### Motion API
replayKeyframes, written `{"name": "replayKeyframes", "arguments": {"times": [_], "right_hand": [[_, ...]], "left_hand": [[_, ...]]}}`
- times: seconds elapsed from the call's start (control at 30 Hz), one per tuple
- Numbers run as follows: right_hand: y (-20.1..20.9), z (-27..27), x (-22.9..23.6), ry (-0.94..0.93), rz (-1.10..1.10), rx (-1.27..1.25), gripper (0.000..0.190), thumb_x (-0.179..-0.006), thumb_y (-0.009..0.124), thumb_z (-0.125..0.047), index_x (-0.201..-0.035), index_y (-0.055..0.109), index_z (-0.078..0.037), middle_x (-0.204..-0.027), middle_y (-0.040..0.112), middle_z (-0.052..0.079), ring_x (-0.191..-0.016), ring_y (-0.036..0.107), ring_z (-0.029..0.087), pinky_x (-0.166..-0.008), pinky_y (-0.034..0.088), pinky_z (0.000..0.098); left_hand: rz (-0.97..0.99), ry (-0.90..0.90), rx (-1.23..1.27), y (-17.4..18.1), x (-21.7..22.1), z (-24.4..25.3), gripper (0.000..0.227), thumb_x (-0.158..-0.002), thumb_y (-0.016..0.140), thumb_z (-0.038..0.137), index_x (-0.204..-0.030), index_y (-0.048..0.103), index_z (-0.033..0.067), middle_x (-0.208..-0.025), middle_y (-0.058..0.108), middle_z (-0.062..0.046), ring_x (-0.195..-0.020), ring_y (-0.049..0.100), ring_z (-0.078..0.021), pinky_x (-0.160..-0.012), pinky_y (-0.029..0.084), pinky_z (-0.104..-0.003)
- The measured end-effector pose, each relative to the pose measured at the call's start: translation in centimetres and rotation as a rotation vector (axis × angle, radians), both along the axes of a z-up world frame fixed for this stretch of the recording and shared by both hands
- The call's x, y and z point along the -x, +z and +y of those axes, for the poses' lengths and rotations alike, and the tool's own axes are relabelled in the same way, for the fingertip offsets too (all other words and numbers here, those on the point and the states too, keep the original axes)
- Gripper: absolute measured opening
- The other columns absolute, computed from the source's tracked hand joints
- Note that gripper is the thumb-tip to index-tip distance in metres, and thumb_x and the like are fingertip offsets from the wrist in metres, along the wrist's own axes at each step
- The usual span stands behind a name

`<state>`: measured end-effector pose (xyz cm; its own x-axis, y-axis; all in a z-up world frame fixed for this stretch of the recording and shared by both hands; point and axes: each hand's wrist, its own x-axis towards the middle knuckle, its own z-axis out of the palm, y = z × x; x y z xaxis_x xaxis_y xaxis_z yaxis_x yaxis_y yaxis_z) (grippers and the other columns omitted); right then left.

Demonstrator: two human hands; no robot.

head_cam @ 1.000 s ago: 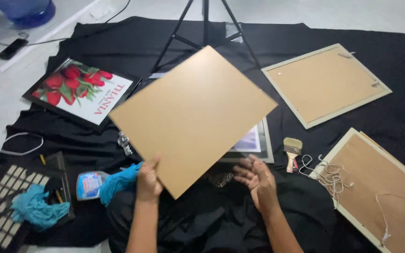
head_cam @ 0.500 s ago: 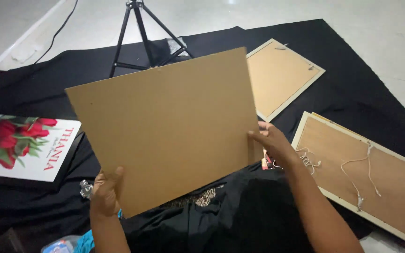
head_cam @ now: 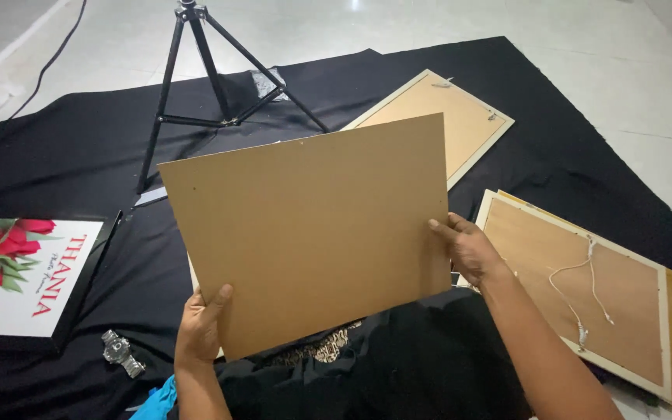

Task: Disassembling a picture frame to remove the artwork and cleaning the glass with a brush and cloth.

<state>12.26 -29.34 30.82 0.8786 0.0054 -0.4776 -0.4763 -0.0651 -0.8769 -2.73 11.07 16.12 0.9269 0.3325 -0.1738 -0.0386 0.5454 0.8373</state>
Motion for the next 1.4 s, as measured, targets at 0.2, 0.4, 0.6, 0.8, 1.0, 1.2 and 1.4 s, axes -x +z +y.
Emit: {"name": "replayKeyframes", "arguments": {"times": [0.2, 0.4, 0.6, 0.8, 1.0, 1.2, 1.4], "right_hand": [[-1.2, 1.2, -0.9, -0.035, -0.060, -0.092, 0.043, -0.102, 0.051, -0.021, -0.137, 0.055, 0.004, -0.134, 0.063, 0.019, -0.123, 0.059, 0.026, -0.106, 0.043, 0.0388], [-1.6, 2.8, -2.7, -0.093, -0.255, 0.077, 0.043, -0.098, 0.057, -0.023, -0.131, 0.062, 0.003, -0.129, 0.068, 0.018, -0.114, 0.064, 0.025, -0.101, 0.045, 0.0364], [-5.4, 5.8, -10.0, -0.111, -0.476, 0.136, 0.041, -0.097, 0.060, -0.030, -0.122, 0.064, 0.002, -0.116, 0.070, 0.016, -0.102, 0.065, 0.022, -0.092, 0.049, 0.0335], [-4.8, 12.7, -15.9, -0.038, -0.690, 0.109, 0.032, -0.098, 0.059, -0.029, -0.113, 0.064, -0.001, -0.102, 0.068, 0.008, -0.089, 0.058, 0.015, -0.081, 0.047, 0.0292], [-5.3, 18.7, -21.3, 0.019, -0.769, 0.009, 0.020, -0.097, 0.059, -0.022, -0.098, 0.063, -0.003, -0.088, 0.061, 0.004, -0.080, 0.053, 0.012, -0.074, 0.046, 0.0263], [-16.7, 20.9, -36.0, -0.068, -0.908, 0.190, 0.017, -0.090, 0.066, -0.020, -0.104, 0.068, -0.010, -0.089, 0.070, -0.002, -0.079, 0.059, 0.009, -0.074, 0.048, 0.0245], [-11.7, 25.2, -33.1, -0.082, -0.678, -0.328, 0.006, -0.098, 0.069, -0.012, -0.099, 0.066, -0.007, -0.099, 0.070, 0.002, -0.087, 0.061, 0.011, -0.084, 0.046, 0.0239]], "left_hand": [[0.067, 0.126, -0.126, 1.3, -0.8, -0.4, 0.035, -0.093, 0.067, 0.014, -0.123, 0.065, -0.0042, -0.110, 0.070, -0.015, -0.089, 0.063, -0.0198, -0.080, 0.047, -0.029], [0.055, 0.350, -0.123, 1.4, -3.2, 0.2, 0.071, -0.094, 0.055, 0.032, -0.153, 0.035, -0.0028, -0.135, 0.056, -0.018, -0.129, 0.055, -0.0284, -0.111, 0.038, -0.042], [0.163, 0.451, -0.132, 0.2, -4.7, 0.2, 0.074, -0.092, 0.057, 0.034, -0.150, 0.034, -0.0044, -0.126, 0.051, -0.014, -0.116, 0.053, -0.0219, -0.100, 0.042, -0.036], [0.253, 0.326, -0.426, -2.6, -6.4, -0.1, 0.069, -0.094, 0.055, 0.022, -0.151, 0.031, -0.0082, -0.128, 0.058, -0.021, -0.109, 0.059, -0.0281, -0.091, 0.050, -0.039], [0.332, 0.336, -0.400, -3.4, -7.5, 0.5, 0.070, -0.092, 0.061, 0.017, -0.153, 0.033, -0.0028, -0.133, 0.059, -0.023, -0.114, 0.062, -0.0292, -0.091, 0.051, -0.036], [0.253, 0.338, -0.279, -8.8, -8.3, 1.9, 0.077, -0.087, 0.066, 0.018, -0.153, 0.031, -0.0008, -0.135, 0.058, -0.024, -0.105, 0.063, -0.0263, -0.084, 0.052, -0.031], [0.332, 0.300, -0.292, -5.8, -8.5, 1.2, 0.071, -0.090, 0.063, 0.016, -0.151, 0.033, -0.0017, -0.133, 0.060, -0.022, -0.105, 0.065, -0.0261, -0.086, 0.054, -0.032]]}}
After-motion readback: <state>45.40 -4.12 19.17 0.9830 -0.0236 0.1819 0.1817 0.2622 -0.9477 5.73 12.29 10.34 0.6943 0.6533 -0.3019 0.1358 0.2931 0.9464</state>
